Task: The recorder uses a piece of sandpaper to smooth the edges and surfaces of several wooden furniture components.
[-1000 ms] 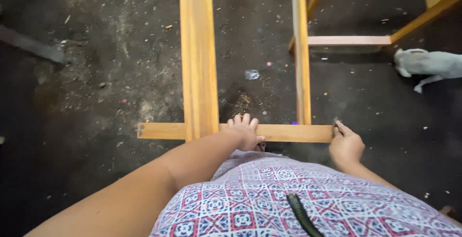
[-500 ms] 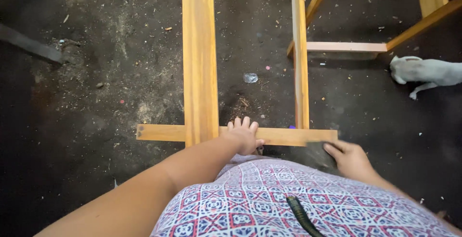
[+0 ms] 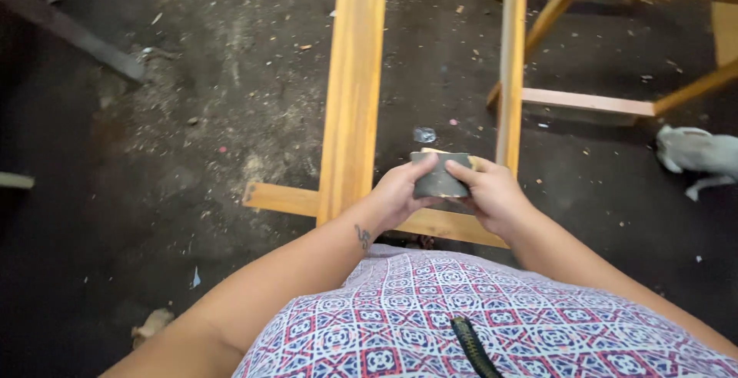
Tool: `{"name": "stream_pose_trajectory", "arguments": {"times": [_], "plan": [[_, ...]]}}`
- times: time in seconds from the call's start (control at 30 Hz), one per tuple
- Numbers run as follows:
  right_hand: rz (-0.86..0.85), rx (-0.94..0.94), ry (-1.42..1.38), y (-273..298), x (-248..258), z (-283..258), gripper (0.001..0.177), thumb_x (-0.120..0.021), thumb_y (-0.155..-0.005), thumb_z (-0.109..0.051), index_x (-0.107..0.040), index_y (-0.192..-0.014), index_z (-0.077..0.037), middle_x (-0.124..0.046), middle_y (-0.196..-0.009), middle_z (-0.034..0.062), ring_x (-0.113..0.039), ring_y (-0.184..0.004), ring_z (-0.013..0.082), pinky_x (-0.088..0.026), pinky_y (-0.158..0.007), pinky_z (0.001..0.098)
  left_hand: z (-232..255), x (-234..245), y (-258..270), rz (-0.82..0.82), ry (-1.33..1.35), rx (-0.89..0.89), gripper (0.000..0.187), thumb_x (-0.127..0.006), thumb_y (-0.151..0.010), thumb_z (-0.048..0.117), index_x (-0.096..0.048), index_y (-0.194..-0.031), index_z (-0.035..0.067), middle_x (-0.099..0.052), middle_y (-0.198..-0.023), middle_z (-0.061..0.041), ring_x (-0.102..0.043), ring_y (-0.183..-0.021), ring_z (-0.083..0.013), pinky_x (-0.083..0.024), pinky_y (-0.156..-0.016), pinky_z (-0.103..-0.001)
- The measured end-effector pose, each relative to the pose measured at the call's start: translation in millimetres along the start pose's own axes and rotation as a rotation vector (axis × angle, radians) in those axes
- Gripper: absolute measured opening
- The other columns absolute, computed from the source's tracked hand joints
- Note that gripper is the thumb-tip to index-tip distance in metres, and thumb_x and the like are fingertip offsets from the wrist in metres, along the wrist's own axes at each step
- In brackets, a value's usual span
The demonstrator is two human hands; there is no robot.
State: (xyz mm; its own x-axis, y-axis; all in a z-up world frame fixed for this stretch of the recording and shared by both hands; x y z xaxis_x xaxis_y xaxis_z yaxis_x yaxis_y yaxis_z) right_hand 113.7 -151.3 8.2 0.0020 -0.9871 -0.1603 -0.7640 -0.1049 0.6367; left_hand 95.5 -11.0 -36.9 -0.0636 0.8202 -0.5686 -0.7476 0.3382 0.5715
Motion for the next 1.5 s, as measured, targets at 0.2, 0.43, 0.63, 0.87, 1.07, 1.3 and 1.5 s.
{"name": "stream_pose_trajectory", "arguments": {"times": [0.2,0.43,0.63,0.87,1.07,1.3,1.5], "plan": [[-0.126,0.013,0.133,-24.7,-49.9,23.2,0.026,-0.073,-0.094,-0.015,-0.070,-0.116,0.000,-0.068,-0.094,0.0086,-0.063,-0.079,0.0190,-0.053,-0.067,0.0345,8.4,63.5,27.6,0.343,0.005,-0.141,0.035,-0.055,-0.102,0.033,-0.064,-0.118,0.003,-0.071,-0.106,-0.014,-0.069,-0.090,-0.0272,-0.058,-0.078,-0.043],[-0.179,0.452,0.748,-6.0,-106.1,-5.9,0.033,-0.071,-0.092,-0.019,-0.072,-0.121,-0.004,-0.078,-0.109,0.0085,-0.075,-0.101,0.0174,-0.057,-0.089,0.0326,94.5,195.7,174.1,1.385,-0.700,-0.615,0.044,-0.048,-0.101,0.008,-0.057,-0.144,0.008,-0.058,-0.125,-0.023,-0.060,-0.112,-0.0338,-0.047,-0.099,-0.043],[-0.344,0.876,1.203,15.5,-174.3,7.6,0.044,-0.070,-0.085,-0.019,-0.066,-0.127,-0.006,-0.058,-0.145,0.0203,-0.050,-0.137,0.0360,-0.041,-0.112,0.0452,25.4,193.6,118.3,0.980,-1.521,-0.415,0.066,-0.052,-0.079,-0.004,-0.051,-0.144,0.008,-0.036,-0.159,-0.015,-0.030,-0.147,-0.0440,-0.019,-0.116,-0.056],[-0.681,0.843,1.725,1.3,-213.1,64.4,0.082,-0.064,-0.092,-0.042,-0.028,-0.159,-0.012,-0.011,-0.168,0.0208,-0.008,-0.155,0.0425,-0.016,-0.121,0.0602,49.7,267.0,150.4,1.116,-0.868,-0.425,0.046,-0.042,-0.104,0.013,-0.052,-0.149,0.010,-0.044,-0.155,-0.020,-0.041,-0.145,-0.0421,-0.030,-0.122,-0.050],[-0.659,0.842,1.826,0.8,-214.6,68.6,0.087,-0.050,-0.097,-0.057,-0.012,-0.163,-0.016,0.002,-0.170,0.0172,0.005,-0.157,0.0380,-0.005,-0.123,0.0587,9.2,356.9,152.7,1.289,-0.063,-0.502,0.038,-0.053,-0.113,0.022,-0.071,-0.136,-0.002,-0.069,-0.147,-0.030,-0.064,-0.136,-0.0438,-0.049,-0.116,-0.047],[-0.665,0.772,1.865,2.2,-213.7,71.6,0.088,-0.049,-0.097,-0.058,-0.011,-0.163,-0.015,0.005,-0.171,0.0164,0.008,-0.156,0.0378,-0.003,-0.123,0.0583,51.7,300.7,174.1,1.391,-1.219,-0.392,0.058,-0.041,-0.091,-0.004,-0.054,-0.146,0.008,-0.054,-0.151,-0.015,-0.055,-0.131,-0.0410,-0.042,-0.108,-0.047],[-0.645,0.798,1.862,3.1,-218.3,71.3,0.088,-0.049,-0.097,-0.059,-0.012,-0.163,-0.014,0.004,-0.170,0.0184,0.009,-0.156,0.0385,-0.003,-0.122,0.0593,45.1,334.3,154.5,1.445,-0.884,-0.283,0.043,-0.041,-0.103,0.007,-0.066,-0.138,0.008,-0.063,-0.145,-0.017,-0.057,-0.137,-0.0364,-0.044,-0.115,-0.044]]}}
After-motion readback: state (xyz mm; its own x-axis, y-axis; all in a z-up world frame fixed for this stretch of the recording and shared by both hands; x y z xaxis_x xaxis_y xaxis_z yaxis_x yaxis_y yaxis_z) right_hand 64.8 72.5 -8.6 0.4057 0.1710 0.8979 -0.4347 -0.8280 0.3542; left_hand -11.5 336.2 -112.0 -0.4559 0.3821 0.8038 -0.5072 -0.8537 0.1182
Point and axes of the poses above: each hand's wrist, its own y-axis away from the middle knuckle, its own x-axis out of the back of the hand, z = x × y, the point moved 9 cm from there along -y, towards the middle knuckle
